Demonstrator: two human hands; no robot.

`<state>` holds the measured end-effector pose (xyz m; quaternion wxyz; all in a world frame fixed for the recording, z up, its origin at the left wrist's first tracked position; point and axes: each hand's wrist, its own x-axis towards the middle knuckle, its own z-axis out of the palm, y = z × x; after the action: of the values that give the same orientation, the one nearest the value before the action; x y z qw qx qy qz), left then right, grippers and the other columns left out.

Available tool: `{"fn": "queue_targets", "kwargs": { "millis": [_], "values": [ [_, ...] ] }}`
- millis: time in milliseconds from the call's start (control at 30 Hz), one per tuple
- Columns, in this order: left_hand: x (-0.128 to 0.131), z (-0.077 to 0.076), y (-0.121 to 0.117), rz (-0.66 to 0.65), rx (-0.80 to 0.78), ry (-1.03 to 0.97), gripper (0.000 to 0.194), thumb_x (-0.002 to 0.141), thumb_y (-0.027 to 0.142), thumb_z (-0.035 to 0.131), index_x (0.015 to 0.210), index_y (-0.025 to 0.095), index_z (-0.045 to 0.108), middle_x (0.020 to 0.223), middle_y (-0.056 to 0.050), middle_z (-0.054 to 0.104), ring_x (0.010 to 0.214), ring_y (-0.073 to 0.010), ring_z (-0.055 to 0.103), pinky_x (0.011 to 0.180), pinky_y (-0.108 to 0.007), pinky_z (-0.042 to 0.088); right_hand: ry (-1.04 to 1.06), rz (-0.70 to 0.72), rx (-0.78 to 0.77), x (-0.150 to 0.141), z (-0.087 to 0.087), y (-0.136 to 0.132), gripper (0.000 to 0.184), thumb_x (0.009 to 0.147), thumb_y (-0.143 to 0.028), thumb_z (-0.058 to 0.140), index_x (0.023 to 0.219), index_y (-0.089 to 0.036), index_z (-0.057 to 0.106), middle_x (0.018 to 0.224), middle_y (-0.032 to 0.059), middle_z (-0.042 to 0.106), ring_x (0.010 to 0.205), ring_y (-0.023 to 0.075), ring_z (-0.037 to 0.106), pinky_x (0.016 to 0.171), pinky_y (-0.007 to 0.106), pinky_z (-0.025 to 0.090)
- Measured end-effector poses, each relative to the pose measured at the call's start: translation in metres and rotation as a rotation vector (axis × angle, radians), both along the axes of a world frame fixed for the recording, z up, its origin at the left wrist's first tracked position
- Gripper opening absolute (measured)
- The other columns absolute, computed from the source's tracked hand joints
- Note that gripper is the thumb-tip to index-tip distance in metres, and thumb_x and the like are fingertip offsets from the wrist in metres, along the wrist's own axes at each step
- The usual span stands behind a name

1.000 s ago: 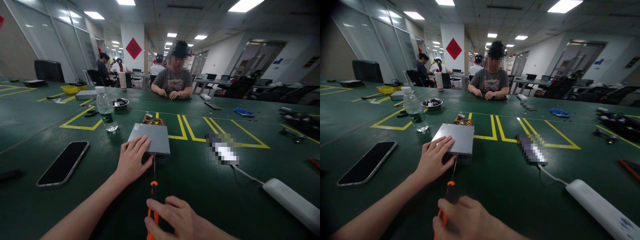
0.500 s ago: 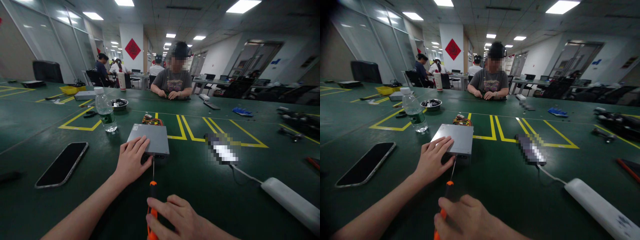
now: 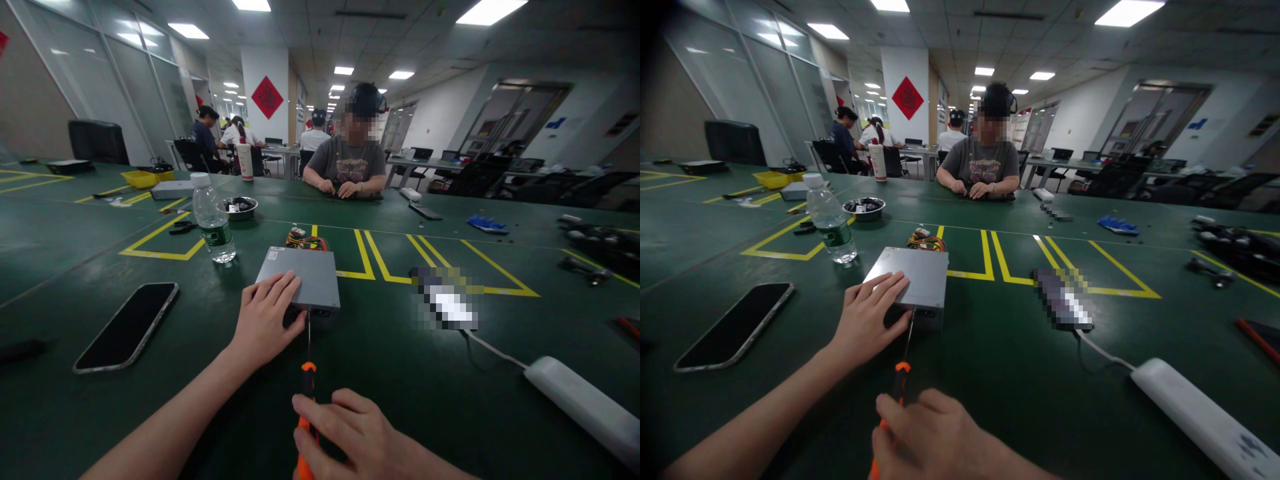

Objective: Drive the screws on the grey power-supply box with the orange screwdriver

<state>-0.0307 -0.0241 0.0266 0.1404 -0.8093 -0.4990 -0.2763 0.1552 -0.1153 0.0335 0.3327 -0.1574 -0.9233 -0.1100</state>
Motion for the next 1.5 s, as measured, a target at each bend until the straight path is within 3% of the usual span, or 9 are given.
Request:
{"fn": "queue_targets", "kwargs": {
  "millis": [133,267,467,700,833,1067,1300,1400,1500],
  "values": [
    [0.000,0.000,0.000,-0.001,0.007,-0.011,0.048,0.081,0.037,0.051,0.126,0.023,0.047,0.132,-0.006,0.051,0.118,-0.0268,0.046,0.089,-0.043,0.034,0.099,-0.013,0.001,-0.002,-0.001,0.001,0.034,0.099,-0.031,0.037,0.077,-0.013,0.056,0.090,0.0095,0.069,0.085,0.0109,0.063,0.068,0.022,0.047],
    [0.000,0.001,0.000,0.004,0.000,-0.002,0.047,0.082,0.037,0.050,0.126,0.023,0.046,0.133,-0.005,0.050,0.120,-0.0260,0.045,0.089,-0.043,0.033,0.047,-0.031,-0.026,-0.003,0.007,0.001,0.036,0.101,-0.028,0.026,0.090,-0.014,0.057,0.092,0.0077,0.069,0.093,0.0114,0.061,0.073,0.023,0.048],
    [-0.001,-0.002,0.001,0.004,-0.009,0.000,0.047,0.082,0.038,0.049,0.127,0.023,0.046,0.134,-0.005,0.049,0.120,-0.0260,0.044,0.090,-0.043,0.032,0.025,-0.015,0.020,0.000,-0.004,0.000,0.021,0.097,-0.024,0.041,0.091,-0.017,0.059,0.095,0.0089,0.069,0.059,0.0095,0.060,0.055,0.022,0.047],
    [0.000,-0.001,0.000,0.000,0.000,-0.007,0.047,0.081,0.038,0.051,0.126,0.024,0.047,0.133,-0.005,0.050,0.119,-0.0265,0.045,0.088,-0.042,0.034,0.054,-0.018,-0.051,-0.001,0.003,-0.002,0.038,0.100,-0.031,0.027,0.085,-0.013,0.057,0.093,0.0103,0.068,0.089,0.0130,0.063,0.070,0.023,0.048],
    [0.000,0.000,0.000,0.010,-0.009,0.002,0.047,0.082,0.038,0.050,0.126,0.023,0.046,0.134,-0.005,0.050,0.120,-0.0261,0.045,0.089,-0.042,0.033,-0.038,-0.038,-0.063,0.000,0.004,-0.001,0.031,0.100,-0.025,0.027,0.105,-0.017,0.056,0.100,0.0091,0.066,0.078,0.0129,0.064,0.065,0.025,0.049],
    [0.000,0.000,-0.001,0.007,-0.013,-0.005,0.047,0.082,0.037,0.049,0.126,0.023,0.047,0.133,-0.006,0.050,0.120,-0.0268,0.045,0.089,-0.043,0.033,0.063,-0.022,-0.018,0.003,-0.009,0.000,0.030,0.097,-0.031,0.042,0.077,-0.014,0.057,0.094,0.0105,0.068,0.090,0.0127,0.062,0.074,0.023,0.049],
    [0.000,0.000,-0.001,-0.006,-0.009,-0.012,0.048,0.082,0.037,0.050,0.127,0.024,0.046,0.133,-0.007,0.050,0.119,-0.0275,0.045,0.088,-0.044,0.033,-0.028,-0.023,-0.042,0.001,0.003,-0.001,0.027,0.100,-0.028,0.032,0.106,-0.017,0.055,0.100,0.0091,0.067,0.088,0.0125,0.063,0.071,0.024,0.049],
    [0.000,0.000,-0.001,0.002,-0.021,-0.006,0.047,0.082,0.037,0.050,0.127,0.023,0.045,0.134,-0.006,0.049,0.120,-0.0270,0.045,0.089,-0.043,0.033,0.002,-0.037,-0.036,0.001,0.000,-0.001,0.026,0.099,-0.028,0.033,0.097,-0.017,0.057,0.101,0.0095,0.067,0.075,0.0113,0.064,0.068,0.024,0.049],
    [0.000,0.001,-0.001,0.004,-0.030,0.003,0.047,0.083,0.037,0.049,0.127,0.023,0.045,0.134,-0.006,0.049,0.121,-0.0268,0.044,0.089,-0.043,0.033,0.060,-0.010,-0.023,0.001,-0.001,0.001,0.025,0.098,-0.031,0.038,0.088,-0.015,0.054,0.093,0.0095,0.069,0.086,0.0124,0.063,0.069,0.023,0.049]
  ]
}}
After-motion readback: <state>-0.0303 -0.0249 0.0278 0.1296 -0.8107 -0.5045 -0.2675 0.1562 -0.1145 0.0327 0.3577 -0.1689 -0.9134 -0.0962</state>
